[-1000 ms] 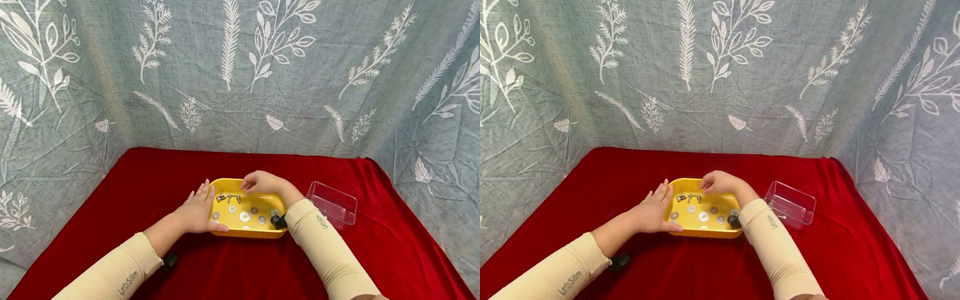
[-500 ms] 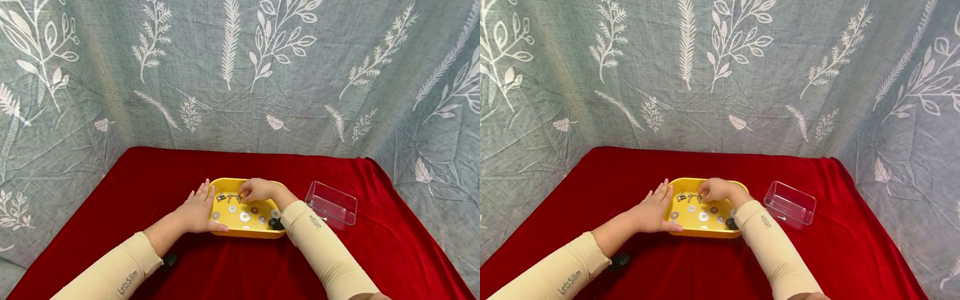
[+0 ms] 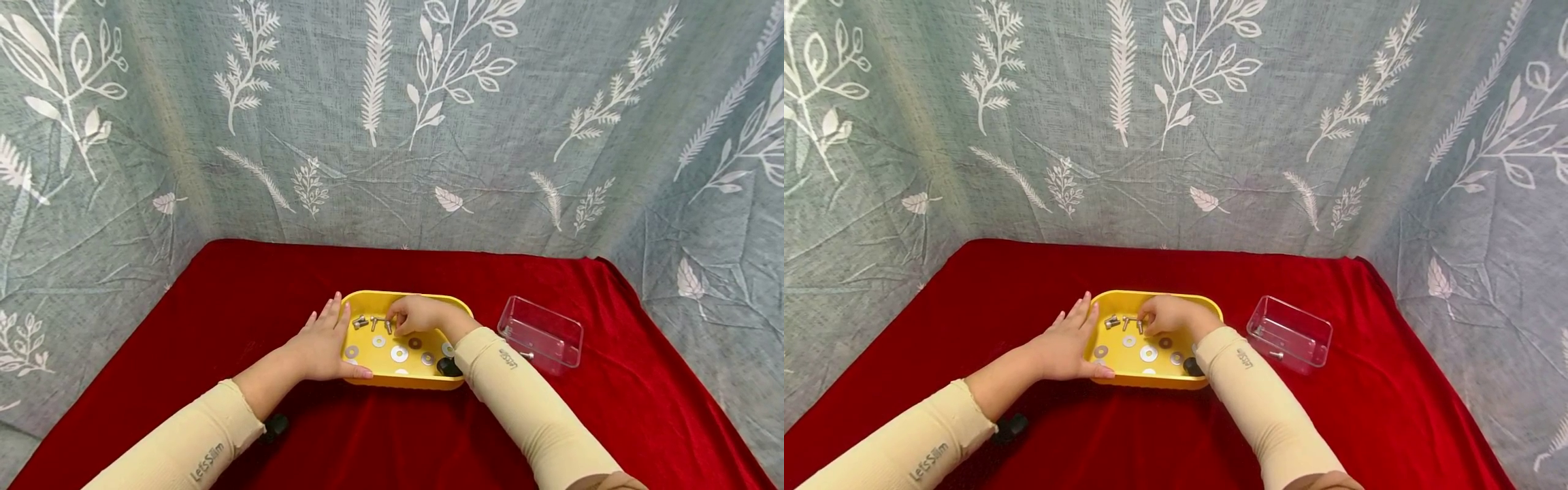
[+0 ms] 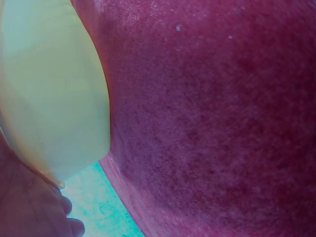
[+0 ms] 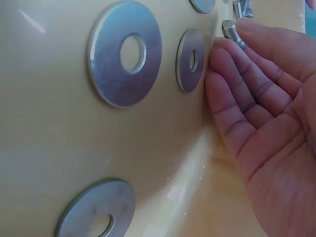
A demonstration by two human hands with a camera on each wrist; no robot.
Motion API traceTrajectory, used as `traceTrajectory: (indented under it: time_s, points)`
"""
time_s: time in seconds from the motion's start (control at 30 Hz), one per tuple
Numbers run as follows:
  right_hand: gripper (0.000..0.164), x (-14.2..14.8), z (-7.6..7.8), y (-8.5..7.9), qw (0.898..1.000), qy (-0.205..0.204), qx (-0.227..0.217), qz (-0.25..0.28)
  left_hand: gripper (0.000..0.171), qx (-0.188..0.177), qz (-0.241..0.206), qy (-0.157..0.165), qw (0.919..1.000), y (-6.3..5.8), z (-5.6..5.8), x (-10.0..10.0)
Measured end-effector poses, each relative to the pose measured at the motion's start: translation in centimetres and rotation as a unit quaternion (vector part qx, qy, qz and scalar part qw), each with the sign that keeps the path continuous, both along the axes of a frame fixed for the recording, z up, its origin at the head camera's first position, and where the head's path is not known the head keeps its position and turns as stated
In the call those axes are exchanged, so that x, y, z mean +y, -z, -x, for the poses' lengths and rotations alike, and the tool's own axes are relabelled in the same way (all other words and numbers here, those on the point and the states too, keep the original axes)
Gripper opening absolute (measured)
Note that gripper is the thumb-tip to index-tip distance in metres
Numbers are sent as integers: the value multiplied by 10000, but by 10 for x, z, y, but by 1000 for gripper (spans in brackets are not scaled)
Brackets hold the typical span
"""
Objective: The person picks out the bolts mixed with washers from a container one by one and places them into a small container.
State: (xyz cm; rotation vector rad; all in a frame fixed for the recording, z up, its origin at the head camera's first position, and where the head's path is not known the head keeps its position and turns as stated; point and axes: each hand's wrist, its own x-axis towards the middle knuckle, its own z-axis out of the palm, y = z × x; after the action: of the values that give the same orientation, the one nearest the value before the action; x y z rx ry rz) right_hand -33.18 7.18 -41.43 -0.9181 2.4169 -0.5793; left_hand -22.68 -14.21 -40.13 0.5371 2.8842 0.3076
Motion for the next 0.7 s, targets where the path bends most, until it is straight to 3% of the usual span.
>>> traceTrajectory:
  time_s: [0.23,0.47,0.7]
  points:
    - [21,-2,-2,3,9998,-97,136,97,126,32,15,5,10000,0,-2,1]
    - [16,-3,-5,4,9998,-33,-119,180,127,54,34,11,10000,0,-2,1]
    - [15,-6,-6,3,9999,-20,-80,113,128,80,-20,37,10000,-1,-3,0]
